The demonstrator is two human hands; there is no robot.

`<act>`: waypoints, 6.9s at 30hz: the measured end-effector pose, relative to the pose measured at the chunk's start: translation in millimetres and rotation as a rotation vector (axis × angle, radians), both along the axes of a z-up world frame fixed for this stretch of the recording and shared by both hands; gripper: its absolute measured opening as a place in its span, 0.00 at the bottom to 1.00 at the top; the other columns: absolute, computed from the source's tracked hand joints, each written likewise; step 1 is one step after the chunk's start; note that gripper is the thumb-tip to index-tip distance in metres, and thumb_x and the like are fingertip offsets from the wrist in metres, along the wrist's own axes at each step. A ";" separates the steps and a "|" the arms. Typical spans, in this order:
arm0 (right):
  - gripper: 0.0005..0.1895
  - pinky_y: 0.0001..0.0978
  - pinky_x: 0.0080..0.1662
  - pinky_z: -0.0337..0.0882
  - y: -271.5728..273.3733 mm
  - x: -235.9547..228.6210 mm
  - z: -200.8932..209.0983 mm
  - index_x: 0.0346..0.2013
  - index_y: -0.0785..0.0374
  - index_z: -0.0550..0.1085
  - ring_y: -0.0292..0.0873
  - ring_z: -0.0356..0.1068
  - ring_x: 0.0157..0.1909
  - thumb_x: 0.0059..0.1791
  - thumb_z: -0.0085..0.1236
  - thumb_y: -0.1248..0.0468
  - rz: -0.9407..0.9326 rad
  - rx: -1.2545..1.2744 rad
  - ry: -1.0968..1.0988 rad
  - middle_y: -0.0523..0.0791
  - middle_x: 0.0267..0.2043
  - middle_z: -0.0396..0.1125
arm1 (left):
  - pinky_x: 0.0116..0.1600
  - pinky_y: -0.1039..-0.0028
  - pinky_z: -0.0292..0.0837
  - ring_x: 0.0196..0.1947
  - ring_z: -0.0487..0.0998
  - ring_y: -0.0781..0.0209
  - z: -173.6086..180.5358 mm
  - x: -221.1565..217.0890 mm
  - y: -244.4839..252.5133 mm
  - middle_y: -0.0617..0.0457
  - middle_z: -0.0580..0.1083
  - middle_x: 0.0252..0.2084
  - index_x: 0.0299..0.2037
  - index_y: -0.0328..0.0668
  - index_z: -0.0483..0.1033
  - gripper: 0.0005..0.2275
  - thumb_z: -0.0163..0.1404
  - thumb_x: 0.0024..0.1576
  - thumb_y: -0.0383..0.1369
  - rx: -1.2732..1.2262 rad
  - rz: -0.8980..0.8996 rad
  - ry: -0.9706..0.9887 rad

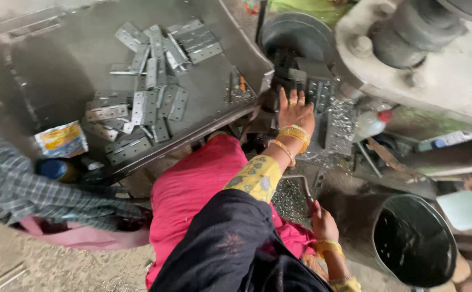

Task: The person repeatedly picks up metal hinge pieces from a metal tray, places them into a press machine, and operates the lever to process them. The person then removes the processed pieces and places them into a bucket. This cycle continues throughout the clip.

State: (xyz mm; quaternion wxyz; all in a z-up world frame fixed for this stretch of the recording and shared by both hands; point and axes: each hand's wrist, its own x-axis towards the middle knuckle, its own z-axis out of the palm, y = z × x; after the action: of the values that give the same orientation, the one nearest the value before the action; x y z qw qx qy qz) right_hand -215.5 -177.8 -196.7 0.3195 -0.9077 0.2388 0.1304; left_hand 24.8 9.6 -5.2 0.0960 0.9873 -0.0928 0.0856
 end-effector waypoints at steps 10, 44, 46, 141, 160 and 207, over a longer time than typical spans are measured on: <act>0.31 0.35 0.47 0.71 17.1 10.1 151.6 0.45 0.72 0.72 0.50 0.75 0.42 0.68 0.38 0.45 0.043 -0.126 -0.975 0.51 0.38 0.72 | 0.60 0.43 0.58 0.50 0.73 0.47 -25.5 -13.6 259.1 0.48 0.77 0.48 0.42 0.44 0.81 0.11 0.48 0.53 0.33 0.329 0.742 -0.236; 0.14 0.50 0.37 0.68 48.0 24.9 214.3 0.41 0.58 0.76 0.61 0.72 0.37 0.59 0.47 0.53 0.022 -0.308 -0.746 0.51 0.34 0.72 | 0.46 0.62 0.76 0.44 0.80 0.54 1.0 -100.0 42.6 0.49 0.79 0.50 0.44 0.41 0.81 0.09 0.49 0.58 0.30 -0.004 -0.325 -0.282; 0.17 0.53 0.36 0.67 46.4 24.9 215.5 0.41 0.57 0.76 0.63 0.71 0.37 0.58 0.46 0.49 -0.012 -0.344 -0.638 0.53 0.33 0.72 | 0.54 0.63 0.73 0.52 0.77 0.53 -5.1 -109.9 13.4 0.46 0.78 0.53 0.43 0.39 0.81 0.10 0.50 0.55 0.31 0.059 -0.309 -0.275; 0.30 0.56 0.47 0.70 27.0 11.6 89.9 0.43 0.57 0.76 0.64 0.72 0.47 0.55 0.34 0.38 0.135 -0.129 0.119 0.56 0.40 0.74 | 0.77 0.45 0.26 0.77 0.53 0.52 4.4 -1.1 -6.7 0.54 0.65 0.72 0.62 0.44 0.74 0.17 0.39 0.65 0.31 0.226 -0.144 0.148; 0.16 0.52 0.35 0.70 62.4 43.5 252.8 0.41 0.57 0.76 0.60 0.74 0.34 0.51 0.51 0.49 0.088 -0.558 -0.571 0.51 0.37 0.75 | 0.61 0.53 0.66 0.56 0.74 0.49 13.8 -52.6 -30.9 0.44 0.74 0.54 0.42 0.41 0.82 0.08 0.49 0.59 0.31 -0.053 -0.138 0.223; 0.41 0.57 0.49 0.71 -6.8 7.5 50.1 0.39 0.62 0.79 0.65 0.74 0.46 0.56 0.26 0.34 0.014 -0.265 0.051 0.59 0.38 0.74 | 0.77 0.48 0.24 0.74 0.60 0.52 -14.1 -35.2 -9.7 0.44 0.69 0.68 0.54 0.37 0.79 0.17 0.38 0.63 0.30 0.190 -0.148 -0.020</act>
State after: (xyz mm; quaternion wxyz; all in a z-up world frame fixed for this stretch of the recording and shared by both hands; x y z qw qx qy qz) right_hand -208.0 -184.6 -146.7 0.1898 -0.9399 0.2559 0.1231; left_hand -10.3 -0.1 -19.3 0.0072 0.9816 -0.1740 0.0788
